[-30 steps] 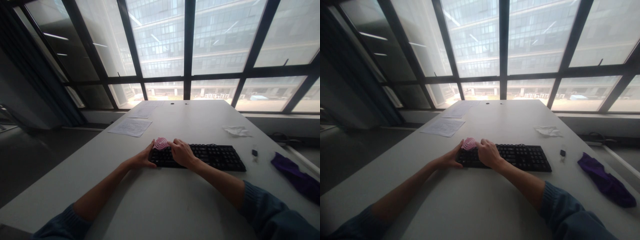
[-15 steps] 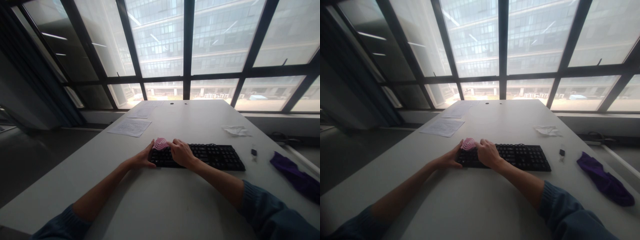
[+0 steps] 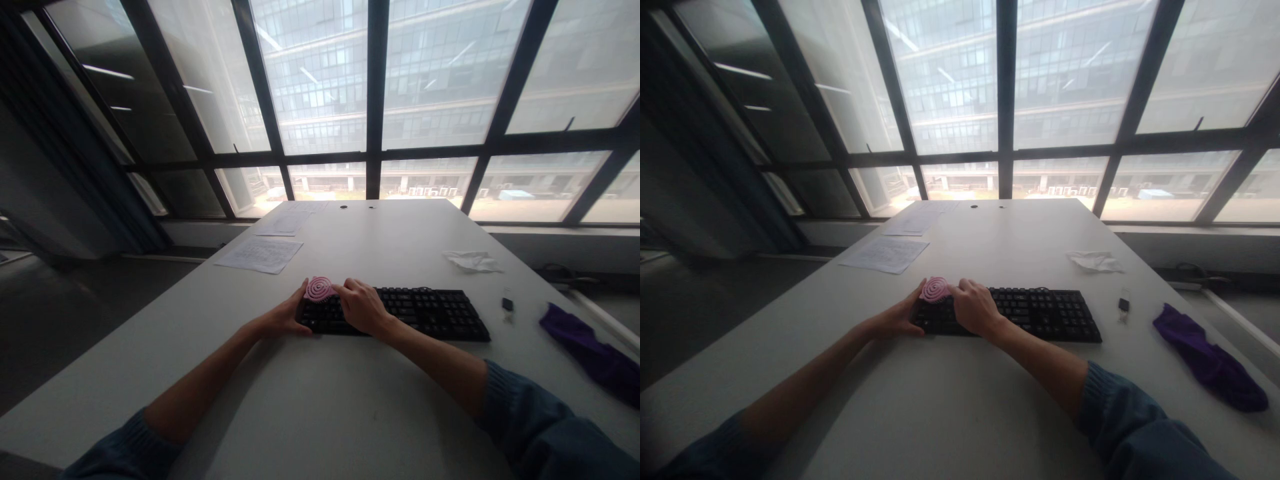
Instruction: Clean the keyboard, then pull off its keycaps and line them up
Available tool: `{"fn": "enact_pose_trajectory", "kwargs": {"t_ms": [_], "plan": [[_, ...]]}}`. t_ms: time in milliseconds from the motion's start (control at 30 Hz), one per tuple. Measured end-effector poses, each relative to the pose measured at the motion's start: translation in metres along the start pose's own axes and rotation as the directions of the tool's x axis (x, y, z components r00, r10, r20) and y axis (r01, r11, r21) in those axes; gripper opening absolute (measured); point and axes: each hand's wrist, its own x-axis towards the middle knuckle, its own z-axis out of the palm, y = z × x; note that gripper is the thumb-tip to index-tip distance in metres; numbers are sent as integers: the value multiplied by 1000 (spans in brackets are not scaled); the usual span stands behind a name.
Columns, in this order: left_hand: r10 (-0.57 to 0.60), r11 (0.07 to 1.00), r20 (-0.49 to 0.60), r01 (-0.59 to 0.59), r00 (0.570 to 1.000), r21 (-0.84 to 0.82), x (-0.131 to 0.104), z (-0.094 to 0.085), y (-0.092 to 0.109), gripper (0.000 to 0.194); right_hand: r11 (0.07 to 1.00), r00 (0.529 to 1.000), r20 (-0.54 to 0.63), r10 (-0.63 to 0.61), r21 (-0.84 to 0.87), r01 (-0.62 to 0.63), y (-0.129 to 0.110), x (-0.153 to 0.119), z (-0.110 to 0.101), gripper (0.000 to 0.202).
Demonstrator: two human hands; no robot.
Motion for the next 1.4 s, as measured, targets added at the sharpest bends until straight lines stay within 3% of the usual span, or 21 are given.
{"fn": "enact_pose_trajectory", "kwargs": {"t_ms": [300, 567, 733, 1000, 1200, 1400], "plan": [[-39, 999, 14, 39, 999, 12, -1, -2, 0, 138, 998, 998, -17, -53, 12, 54, 2, 0, 3, 39], [-35, 999, -2, 35, 999, 38, -2, 0, -18, 137, 999, 999, -48, 4, -42, -6, 3, 0, 3, 36], [-35, 999, 1, 35, 999, 34, -2, 0, -16, 138, 997, 993, -101, 56, -39, -60, 5, 1, 5, 35], [48, 999, 21, -49, 999, 23, 4, 0, -12, 136, 978, 976, -68, -205, 14, 206, 6, -1, 7, 39], [-1, 999, 23, 2, 1000, -49, 2, 1, -10, 140, 980, 977, -78, -198, 6, 199, 8, -1, 8, 37], [-43, 999, 12, 43, 999, -2, -1, -1, -8, 138, 991, 985, -108, -132, 10, 133, 8, -1, 8, 33]]}}
